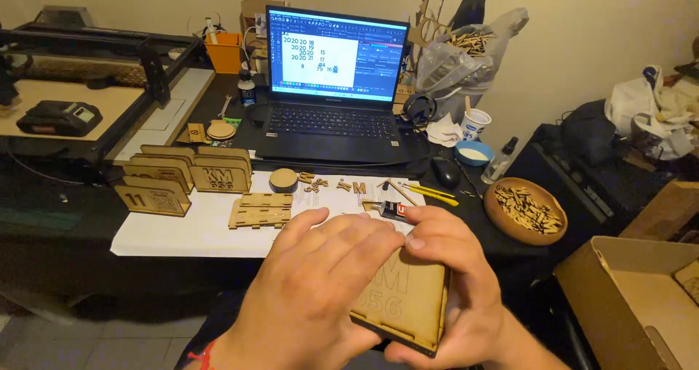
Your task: Assembling laser-cut wooden box components by applying glue to the joints and pressing the pieces together.
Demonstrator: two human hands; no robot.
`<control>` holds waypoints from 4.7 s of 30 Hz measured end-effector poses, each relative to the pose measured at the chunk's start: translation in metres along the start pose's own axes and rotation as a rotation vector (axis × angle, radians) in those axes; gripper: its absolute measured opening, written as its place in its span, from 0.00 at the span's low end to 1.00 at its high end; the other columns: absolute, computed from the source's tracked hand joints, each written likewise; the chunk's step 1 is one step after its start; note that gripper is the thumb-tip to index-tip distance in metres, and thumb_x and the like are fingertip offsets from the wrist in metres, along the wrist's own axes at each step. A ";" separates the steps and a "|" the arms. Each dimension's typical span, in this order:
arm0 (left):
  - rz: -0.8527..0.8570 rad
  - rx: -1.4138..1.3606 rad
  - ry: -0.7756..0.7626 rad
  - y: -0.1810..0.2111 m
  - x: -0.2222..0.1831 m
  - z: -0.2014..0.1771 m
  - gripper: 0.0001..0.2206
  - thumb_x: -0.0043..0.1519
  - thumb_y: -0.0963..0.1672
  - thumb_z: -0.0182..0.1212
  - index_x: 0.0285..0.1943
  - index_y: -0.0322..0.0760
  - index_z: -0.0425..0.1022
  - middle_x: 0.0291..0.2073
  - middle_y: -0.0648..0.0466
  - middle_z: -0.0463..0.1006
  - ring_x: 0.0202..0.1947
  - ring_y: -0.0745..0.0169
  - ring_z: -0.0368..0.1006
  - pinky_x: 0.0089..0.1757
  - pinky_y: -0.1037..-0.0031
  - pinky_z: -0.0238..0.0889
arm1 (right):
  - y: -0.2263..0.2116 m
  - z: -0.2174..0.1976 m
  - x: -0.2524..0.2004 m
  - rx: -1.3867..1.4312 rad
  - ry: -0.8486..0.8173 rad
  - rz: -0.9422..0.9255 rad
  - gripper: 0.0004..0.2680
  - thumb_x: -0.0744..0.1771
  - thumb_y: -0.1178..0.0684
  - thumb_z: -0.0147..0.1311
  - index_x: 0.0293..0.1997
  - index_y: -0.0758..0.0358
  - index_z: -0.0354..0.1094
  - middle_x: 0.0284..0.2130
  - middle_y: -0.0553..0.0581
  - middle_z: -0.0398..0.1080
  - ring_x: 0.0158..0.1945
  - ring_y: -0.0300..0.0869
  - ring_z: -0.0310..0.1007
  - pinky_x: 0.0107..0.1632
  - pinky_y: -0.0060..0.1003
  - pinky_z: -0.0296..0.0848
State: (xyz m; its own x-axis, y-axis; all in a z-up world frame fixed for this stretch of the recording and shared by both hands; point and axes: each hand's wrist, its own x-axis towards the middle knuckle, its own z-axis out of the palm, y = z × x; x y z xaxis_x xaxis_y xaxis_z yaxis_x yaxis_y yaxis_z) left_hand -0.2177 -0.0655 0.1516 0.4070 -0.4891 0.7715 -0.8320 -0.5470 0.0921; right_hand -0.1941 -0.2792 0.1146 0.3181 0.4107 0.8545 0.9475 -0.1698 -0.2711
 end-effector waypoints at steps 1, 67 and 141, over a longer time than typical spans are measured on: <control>0.003 -0.001 -0.004 0.002 0.000 0.000 0.23 0.51 0.48 0.64 0.56 0.40 0.68 0.49 0.54 0.76 0.53 0.56 0.72 0.52 0.58 0.56 | -0.002 0.000 -0.001 -0.001 0.004 0.002 0.28 0.59 0.34 0.65 0.58 0.61 0.58 0.50 0.55 0.64 0.62 0.51 0.66 0.72 0.54 0.65; 0.047 -0.281 0.166 0.003 -0.023 -0.013 0.25 0.60 0.55 0.54 0.50 0.28 0.70 0.48 0.44 0.82 0.47 0.57 0.83 0.37 0.69 0.59 | -0.010 -0.001 -0.011 0.240 -0.092 0.054 0.28 0.60 0.43 0.68 0.61 0.58 0.54 0.51 0.60 0.68 0.60 0.46 0.70 0.75 0.62 0.61; -0.022 -0.284 0.198 -0.003 -0.030 -0.003 0.31 0.49 0.57 0.69 0.52 0.35 0.69 0.47 0.52 0.81 0.47 0.58 0.84 0.44 0.69 0.67 | -0.002 0.001 -0.012 0.273 -0.140 0.060 0.28 0.62 0.42 0.67 0.63 0.57 0.52 0.52 0.60 0.66 0.68 0.56 0.62 0.75 0.60 0.53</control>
State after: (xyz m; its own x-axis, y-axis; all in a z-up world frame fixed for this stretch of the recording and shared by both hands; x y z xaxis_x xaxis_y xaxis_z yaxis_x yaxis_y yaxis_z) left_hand -0.2285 -0.0471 0.1305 0.3677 -0.3224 0.8723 -0.9071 -0.3309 0.2601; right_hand -0.2001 -0.2825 0.1044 0.3572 0.5300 0.7691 0.8949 0.0417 -0.4444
